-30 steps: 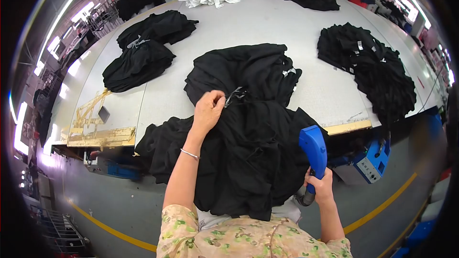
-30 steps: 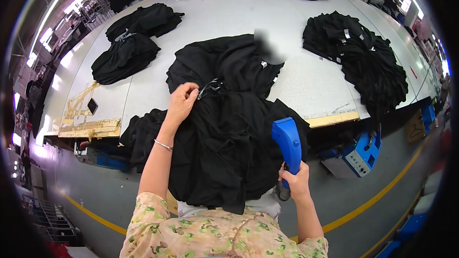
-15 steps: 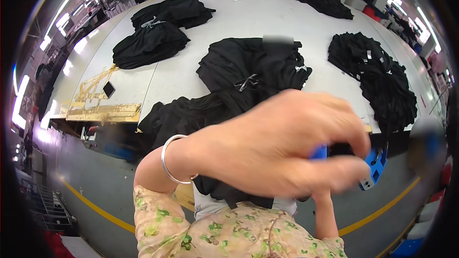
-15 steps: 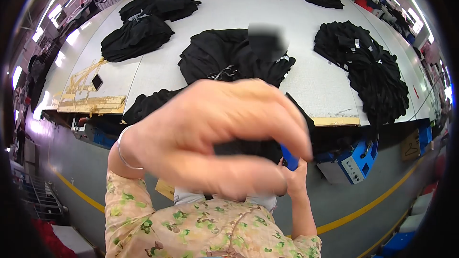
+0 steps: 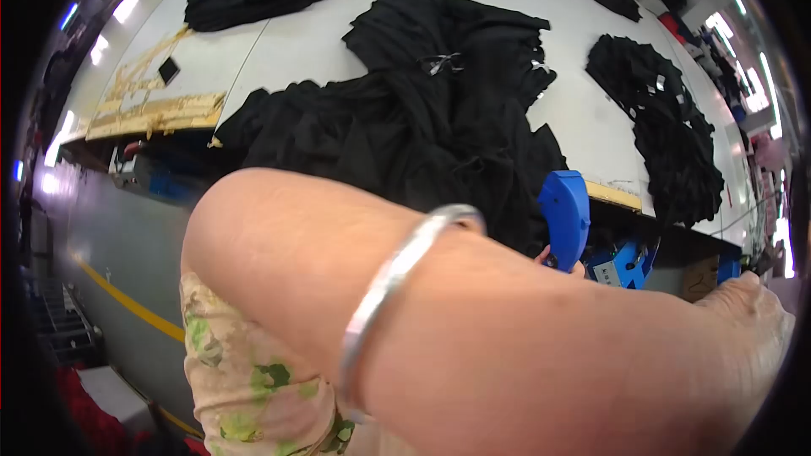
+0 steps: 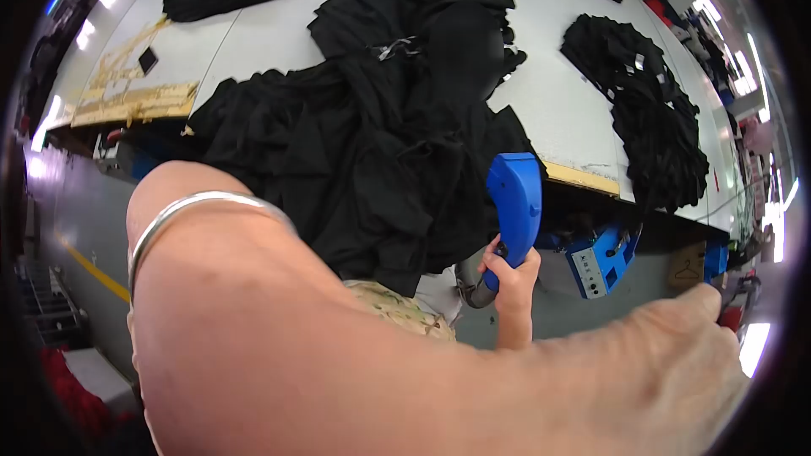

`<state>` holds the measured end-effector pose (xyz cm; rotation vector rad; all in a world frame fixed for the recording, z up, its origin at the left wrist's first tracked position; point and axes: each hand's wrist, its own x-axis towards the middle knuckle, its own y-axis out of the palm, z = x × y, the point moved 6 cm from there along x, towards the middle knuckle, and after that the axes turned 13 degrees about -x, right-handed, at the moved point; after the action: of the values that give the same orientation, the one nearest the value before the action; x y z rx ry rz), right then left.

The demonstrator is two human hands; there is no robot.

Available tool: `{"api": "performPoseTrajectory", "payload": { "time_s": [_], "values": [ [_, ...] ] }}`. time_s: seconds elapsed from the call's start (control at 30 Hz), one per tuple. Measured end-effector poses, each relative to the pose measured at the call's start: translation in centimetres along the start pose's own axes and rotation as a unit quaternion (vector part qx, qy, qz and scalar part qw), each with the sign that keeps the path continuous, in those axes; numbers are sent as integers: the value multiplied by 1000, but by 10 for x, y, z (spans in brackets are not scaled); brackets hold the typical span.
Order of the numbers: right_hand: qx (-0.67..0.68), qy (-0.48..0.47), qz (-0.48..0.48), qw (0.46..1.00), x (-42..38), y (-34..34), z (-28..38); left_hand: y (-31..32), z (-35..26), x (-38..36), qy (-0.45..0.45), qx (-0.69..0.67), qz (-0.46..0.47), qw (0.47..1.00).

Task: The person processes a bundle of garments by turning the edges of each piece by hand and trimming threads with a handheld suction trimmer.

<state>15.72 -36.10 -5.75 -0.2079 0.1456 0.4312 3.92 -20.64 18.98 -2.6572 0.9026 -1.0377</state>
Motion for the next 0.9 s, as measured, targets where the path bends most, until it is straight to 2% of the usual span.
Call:
{"api": "performPoseTrajectory", "payload": {
  "time_s": [0.07, 0.23, 0.43, 0.9],
  "values": [
    [15, -20, 11, 1000, -1, 3, 0, 6, 2, -1, 1, 3, 8, 1000],
    [1, 9, 8, 1000, -3, 4, 5, 13, 3, 4, 12, 6, 31, 999],
    [-31, 14, 28, 999, 2, 9, -1, 9, 1, -3, 5, 20, 32, 999],
    [-3, 20, 31, 999, 3, 13, 2, -15, 0, -8, -13, 51, 30, 998]
  ]
}}
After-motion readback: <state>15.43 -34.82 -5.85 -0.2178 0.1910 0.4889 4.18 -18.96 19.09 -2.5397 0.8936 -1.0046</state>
